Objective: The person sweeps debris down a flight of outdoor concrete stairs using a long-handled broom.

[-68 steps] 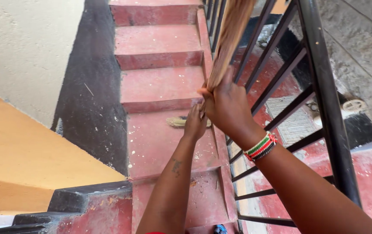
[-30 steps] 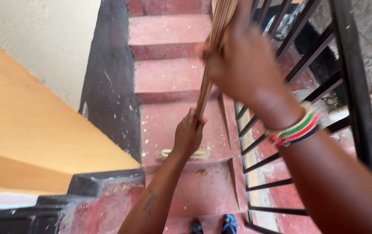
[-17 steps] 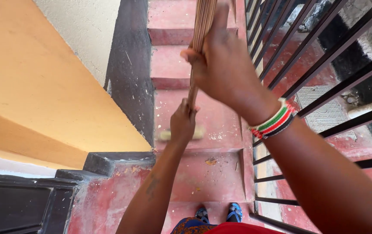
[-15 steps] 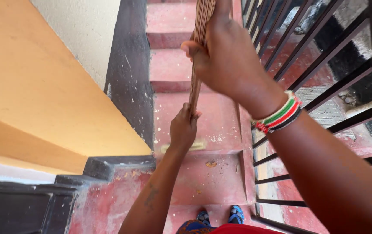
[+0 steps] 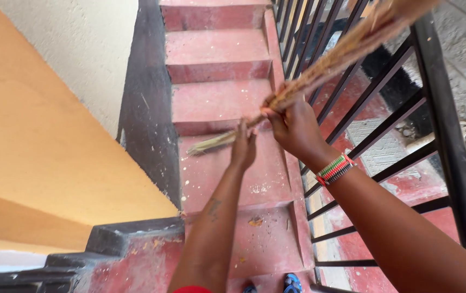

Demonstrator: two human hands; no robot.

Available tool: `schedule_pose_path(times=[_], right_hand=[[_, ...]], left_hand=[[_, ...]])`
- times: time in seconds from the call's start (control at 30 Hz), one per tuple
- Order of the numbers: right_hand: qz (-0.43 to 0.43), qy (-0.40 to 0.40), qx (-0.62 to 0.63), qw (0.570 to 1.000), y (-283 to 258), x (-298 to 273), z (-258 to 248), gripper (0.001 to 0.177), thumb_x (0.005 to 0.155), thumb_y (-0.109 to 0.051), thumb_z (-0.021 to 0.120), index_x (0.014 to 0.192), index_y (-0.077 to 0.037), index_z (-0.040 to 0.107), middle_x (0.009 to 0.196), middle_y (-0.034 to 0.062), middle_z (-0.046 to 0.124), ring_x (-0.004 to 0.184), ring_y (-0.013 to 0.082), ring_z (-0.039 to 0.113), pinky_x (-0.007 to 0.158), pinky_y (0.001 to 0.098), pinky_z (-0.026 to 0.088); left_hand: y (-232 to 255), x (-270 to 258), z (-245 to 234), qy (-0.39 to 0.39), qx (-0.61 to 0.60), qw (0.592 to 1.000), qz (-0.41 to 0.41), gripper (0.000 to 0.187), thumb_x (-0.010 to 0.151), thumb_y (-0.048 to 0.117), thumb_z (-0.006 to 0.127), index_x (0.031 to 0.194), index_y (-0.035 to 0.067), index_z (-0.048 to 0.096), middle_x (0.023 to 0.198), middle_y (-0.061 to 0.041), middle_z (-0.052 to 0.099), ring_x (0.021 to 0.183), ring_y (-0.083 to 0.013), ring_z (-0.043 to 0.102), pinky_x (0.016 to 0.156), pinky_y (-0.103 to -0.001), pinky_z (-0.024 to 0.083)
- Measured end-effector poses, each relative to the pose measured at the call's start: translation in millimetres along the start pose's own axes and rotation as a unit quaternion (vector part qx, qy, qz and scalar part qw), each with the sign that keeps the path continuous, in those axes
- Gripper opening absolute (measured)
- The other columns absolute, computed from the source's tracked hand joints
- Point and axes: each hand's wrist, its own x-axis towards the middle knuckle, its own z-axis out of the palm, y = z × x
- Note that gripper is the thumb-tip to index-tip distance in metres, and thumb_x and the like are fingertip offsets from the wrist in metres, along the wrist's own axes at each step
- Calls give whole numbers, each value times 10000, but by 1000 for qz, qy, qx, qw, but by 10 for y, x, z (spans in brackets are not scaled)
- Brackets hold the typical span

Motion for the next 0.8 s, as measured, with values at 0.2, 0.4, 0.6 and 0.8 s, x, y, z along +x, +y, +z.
schedule_pose_path(times=[0.2, 0.4, 0.6, 0.8], right_hand=[[102, 12, -90, 991, 203, -209, -354, 133, 973, -95, 694, 1004, 12, 620, 900, 151, 709, 769, 295, 733, 673, 389, 553], [111, 9, -177, 978, 67, -42, -555, 363, 986, -120, 743, 1150, 52, 469, 806, 170, 732, 686, 351, 748, 570, 426, 591], [31, 24, -190, 981, -197, 249, -742, 648, 1001, -95, 775, 1318, 70, 234, 869, 218, 726, 773, 414, 745, 631, 446, 603], [-74, 5, -134, 988, -872, 388, -984, 522, 983, 50, 686, 1291, 101, 268, 930, 218, 722, 838, 363, 761, 642, 420, 591]], left_hand=[[198, 48, 695, -69, 46, 996, -32, 489, 997, 252, 561, 1448, 91, 459, 1419, -248, 532, 1259, -432, 559, 1004, -474, 468], [994, -153, 626, -55, 62, 996, -17, 279, 1025, 303, 584, 1169, 67, 549, 1077, -220, 655, 1016, -445, 618, 824, -530, 474], [1529, -371, 149, -73, 74, 994, -19, 238, 1020, 289, 582, 1098, 68, 537, 958, -192, 643, 927, -428, 621, 761, -528, 467], [1925, -570, -312, -41, 58, 997, 21, 217, 1008, 281, 600, 1041, 72, 551, 893, -154, 634, 859, -378, 617, 715, -492, 462]])
